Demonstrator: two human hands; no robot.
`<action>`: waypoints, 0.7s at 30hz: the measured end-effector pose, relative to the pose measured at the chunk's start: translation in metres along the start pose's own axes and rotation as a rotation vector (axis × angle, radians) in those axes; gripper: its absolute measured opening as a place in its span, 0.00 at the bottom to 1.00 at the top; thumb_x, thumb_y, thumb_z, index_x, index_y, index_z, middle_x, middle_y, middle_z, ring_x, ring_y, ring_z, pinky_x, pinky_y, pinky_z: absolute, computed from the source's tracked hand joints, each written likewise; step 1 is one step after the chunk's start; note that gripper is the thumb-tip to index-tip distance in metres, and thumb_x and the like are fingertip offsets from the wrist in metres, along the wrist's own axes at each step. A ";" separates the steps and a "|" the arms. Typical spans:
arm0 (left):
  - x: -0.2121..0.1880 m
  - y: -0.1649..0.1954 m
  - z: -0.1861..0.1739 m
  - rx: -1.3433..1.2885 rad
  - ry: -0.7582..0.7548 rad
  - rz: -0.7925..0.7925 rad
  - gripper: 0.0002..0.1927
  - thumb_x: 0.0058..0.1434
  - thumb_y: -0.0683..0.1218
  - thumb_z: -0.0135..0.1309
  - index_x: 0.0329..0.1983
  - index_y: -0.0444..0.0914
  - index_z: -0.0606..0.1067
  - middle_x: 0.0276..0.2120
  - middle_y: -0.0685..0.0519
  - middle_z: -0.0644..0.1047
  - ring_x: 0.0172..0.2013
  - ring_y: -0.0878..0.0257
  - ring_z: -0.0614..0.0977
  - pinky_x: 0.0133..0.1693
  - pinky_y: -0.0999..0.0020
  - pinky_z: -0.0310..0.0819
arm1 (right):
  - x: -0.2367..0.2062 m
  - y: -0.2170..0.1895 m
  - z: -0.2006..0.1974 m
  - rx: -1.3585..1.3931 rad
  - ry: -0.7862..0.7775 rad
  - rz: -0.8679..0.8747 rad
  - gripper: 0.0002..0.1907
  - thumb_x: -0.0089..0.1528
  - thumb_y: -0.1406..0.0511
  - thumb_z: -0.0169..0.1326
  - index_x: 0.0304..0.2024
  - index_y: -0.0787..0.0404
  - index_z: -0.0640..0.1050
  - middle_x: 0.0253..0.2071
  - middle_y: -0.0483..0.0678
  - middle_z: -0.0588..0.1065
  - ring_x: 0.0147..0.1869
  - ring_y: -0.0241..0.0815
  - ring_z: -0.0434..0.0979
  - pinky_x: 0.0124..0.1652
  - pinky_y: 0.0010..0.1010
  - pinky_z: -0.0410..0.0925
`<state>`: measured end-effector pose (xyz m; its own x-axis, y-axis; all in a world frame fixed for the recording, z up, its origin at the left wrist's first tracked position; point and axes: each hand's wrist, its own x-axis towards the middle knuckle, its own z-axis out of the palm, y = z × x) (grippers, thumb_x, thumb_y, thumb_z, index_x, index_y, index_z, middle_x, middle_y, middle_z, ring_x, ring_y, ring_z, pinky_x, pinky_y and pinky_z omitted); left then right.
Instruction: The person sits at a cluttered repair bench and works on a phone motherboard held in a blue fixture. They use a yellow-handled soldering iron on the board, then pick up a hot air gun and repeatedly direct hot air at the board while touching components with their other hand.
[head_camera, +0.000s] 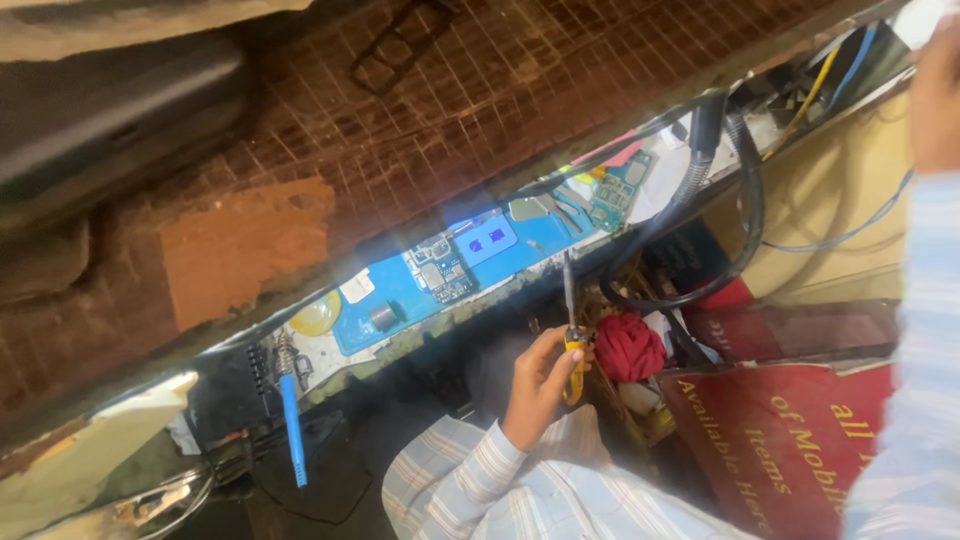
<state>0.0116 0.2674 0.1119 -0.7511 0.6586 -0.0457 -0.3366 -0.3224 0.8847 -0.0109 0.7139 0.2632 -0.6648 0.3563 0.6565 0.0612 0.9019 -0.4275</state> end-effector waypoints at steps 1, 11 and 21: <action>0.001 0.001 0.000 -0.012 -0.006 -0.009 0.14 0.69 0.42 0.53 0.55 0.31 0.74 0.44 0.52 0.79 0.45 0.65 0.83 0.49 0.68 0.80 | -0.031 -0.009 -0.003 0.112 0.065 0.033 0.05 0.80 0.74 0.47 0.56 0.71 0.67 0.53 0.60 0.77 0.56 0.45 0.82 0.55 0.32 0.77; 0.045 0.007 0.052 0.039 -0.164 0.167 0.10 0.67 0.42 0.63 0.47 0.33 0.76 0.38 0.55 0.78 0.40 0.72 0.78 0.43 0.77 0.73 | -0.330 -0.189 0.078 0.685 0.108 0.743 0.17 0.73 0.60 0.47 0.56 0.66 0.74 0.51 0.48 0.76 0.52 0.35 0.74 0.54 0.29 0.68; 0.039 0.012 0.071 -0.064 -0.138 0.113 0.11 0.63 0.40 0.65 0.41 0.36 0.72 0.36 0.56 0.77 0.38 0.74 0.76 0.40 0.78 0.71 | -0.330 -0.172 0.071 0.750 -0.051 0.760 0.17 0.73 0.65 0.47 0.60 0.67 0.72 0.47 0.47 0.76 0.47 0.33 0.75 0.45 0.25 0.70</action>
<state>0.0187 0.3370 0.1538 -0.7026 0.7013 0.1204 -0.2932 -0.4395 0.8490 0.1448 0.4238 0.0762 -0.6764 0.7356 0.0373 0.0106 0.0604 -0.9981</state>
